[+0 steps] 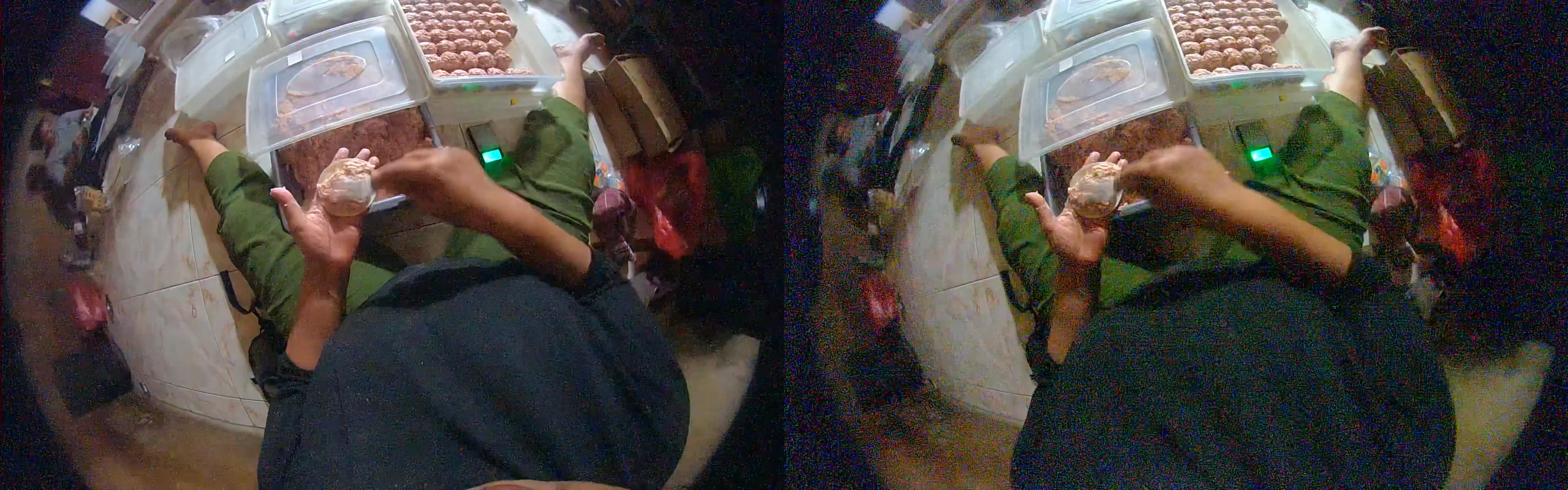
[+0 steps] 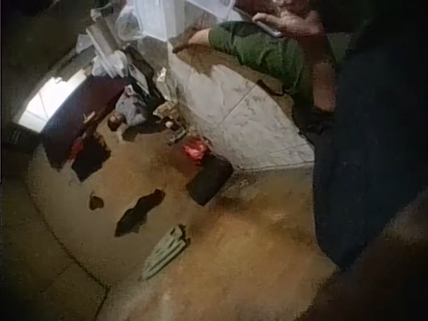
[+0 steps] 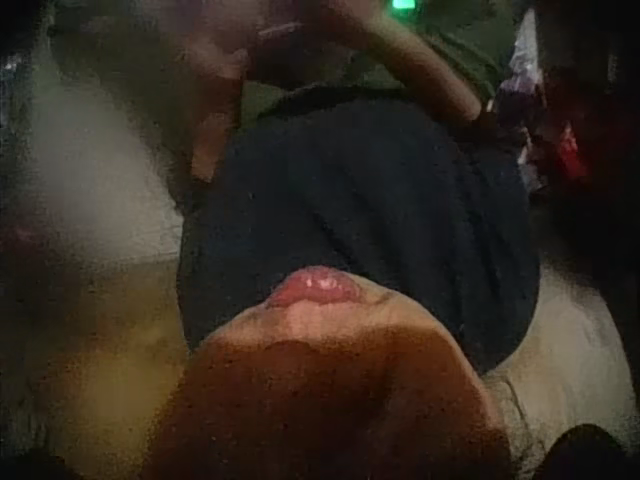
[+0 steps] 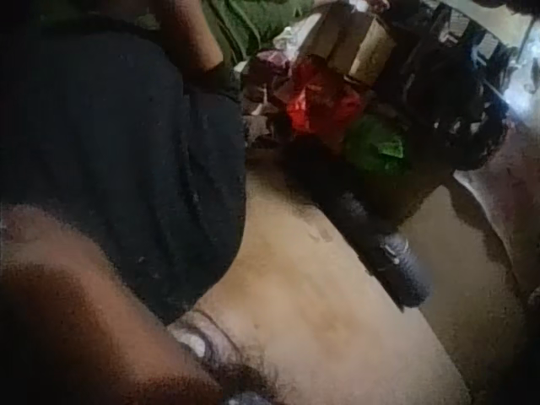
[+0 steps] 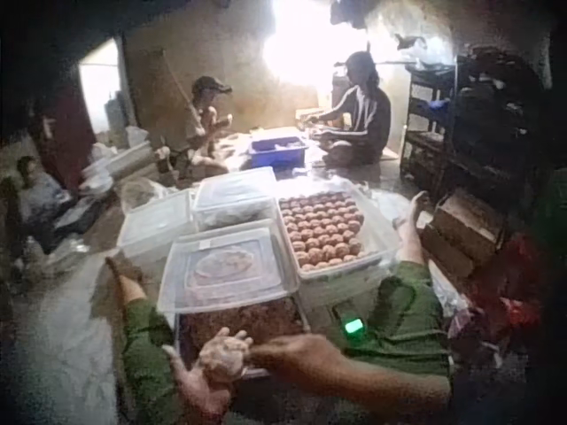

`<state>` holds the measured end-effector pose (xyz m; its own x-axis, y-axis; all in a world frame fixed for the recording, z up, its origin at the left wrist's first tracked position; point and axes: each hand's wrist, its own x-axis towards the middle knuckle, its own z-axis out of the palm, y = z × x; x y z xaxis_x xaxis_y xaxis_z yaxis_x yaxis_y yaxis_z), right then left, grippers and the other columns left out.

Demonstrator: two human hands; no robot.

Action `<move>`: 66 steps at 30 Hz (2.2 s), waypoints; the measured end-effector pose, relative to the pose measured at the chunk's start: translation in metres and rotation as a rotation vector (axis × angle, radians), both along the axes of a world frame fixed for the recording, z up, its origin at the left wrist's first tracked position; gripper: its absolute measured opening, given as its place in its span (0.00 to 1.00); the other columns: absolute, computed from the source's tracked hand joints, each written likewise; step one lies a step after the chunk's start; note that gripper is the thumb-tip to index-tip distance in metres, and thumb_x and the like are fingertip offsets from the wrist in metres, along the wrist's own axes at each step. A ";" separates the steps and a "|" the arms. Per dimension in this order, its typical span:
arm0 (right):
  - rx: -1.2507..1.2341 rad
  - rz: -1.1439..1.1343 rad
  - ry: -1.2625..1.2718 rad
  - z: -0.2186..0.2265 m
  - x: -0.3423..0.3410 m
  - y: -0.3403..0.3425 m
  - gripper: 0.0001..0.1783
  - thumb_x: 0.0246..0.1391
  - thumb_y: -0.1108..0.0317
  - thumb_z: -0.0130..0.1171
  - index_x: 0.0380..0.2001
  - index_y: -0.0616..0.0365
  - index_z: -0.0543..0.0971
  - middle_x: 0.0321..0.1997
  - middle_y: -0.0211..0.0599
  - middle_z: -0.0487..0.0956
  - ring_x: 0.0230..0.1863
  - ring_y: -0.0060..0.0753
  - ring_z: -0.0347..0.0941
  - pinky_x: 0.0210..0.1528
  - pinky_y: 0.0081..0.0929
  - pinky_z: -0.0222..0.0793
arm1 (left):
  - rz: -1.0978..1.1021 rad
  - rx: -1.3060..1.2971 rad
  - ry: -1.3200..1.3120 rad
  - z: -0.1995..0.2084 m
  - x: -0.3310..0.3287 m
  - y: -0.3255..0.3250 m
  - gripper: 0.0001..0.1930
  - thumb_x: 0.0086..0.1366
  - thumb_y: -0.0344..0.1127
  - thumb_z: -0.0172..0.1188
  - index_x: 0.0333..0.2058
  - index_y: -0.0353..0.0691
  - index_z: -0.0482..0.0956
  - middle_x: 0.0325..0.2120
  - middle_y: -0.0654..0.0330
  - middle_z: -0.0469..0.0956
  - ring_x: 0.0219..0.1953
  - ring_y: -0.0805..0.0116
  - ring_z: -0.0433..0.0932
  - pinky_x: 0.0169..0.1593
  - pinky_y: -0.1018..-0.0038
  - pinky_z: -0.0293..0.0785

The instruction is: The person prepares food items by scooping a meat mixture with a fork onto a small circular wrapper, folding the wrapper around the meat, and placing the finished items into a plastic tray.

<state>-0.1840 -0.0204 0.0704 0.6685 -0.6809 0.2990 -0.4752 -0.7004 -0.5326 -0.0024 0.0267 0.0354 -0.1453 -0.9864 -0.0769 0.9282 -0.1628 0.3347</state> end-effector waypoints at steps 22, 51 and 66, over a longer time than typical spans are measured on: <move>0.844 0.095 -0.313 -0.038 -0.026 -0.035 0.13 0.48 0.71 0.56 0.38 0.63 0.77 0.33 0.34 0.79 0.32 0.21 0.73 0.37 0.21 0.70 | -0.255 -0.109 -0.217 -0.030 0.003 -0.002 0.56 0.47 0.78 0.34 0.60 0.32 0.43 0.57 0.43 0.54 0.57 0.53 0.60 0.59 0.62 0.55; 1.114 0.063 -0.958 -0.043 0.018 0.028 0.19 0.60 0.62 0.43 0.51 0.60 0.64 0.40 0.34 0.74 0.41 0.27 0.70 0.49 0.22 0.62 | 0.358 -0.447 -1.080 0.024 -0.020 -0.006 0.44 0.47 0.24 0.64 0.59 0.38 0.46 0.46 0.46 0.70 0.47 0.64 0.71 0.46 0.74 0.71; 0.383 0.040 -0.382 -0.047 0.033 0.021 0.06 0.56 0.73 0.42 0.36 0.60 0.67 0.27 0.46 0.72 0.29 0.44 0.71 0.32 0.30 0.65 | 0.443 -0.422 -1.154 0.008 -0.011 -0.009 0.37 0.45 0.24 0.66 0.54 0.36 0.57 0.30 0.58 0.73 0.35 0.70 0.73 0.41 0.76 0.71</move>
<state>-0.1515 0.0011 0.0232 0.5887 -0.7649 0.2613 -0.1750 -0.4362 -0.8827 -0.0130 0.0179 0.0429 0.1375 -0.9117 0.3872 0.0208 0.3935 0.9191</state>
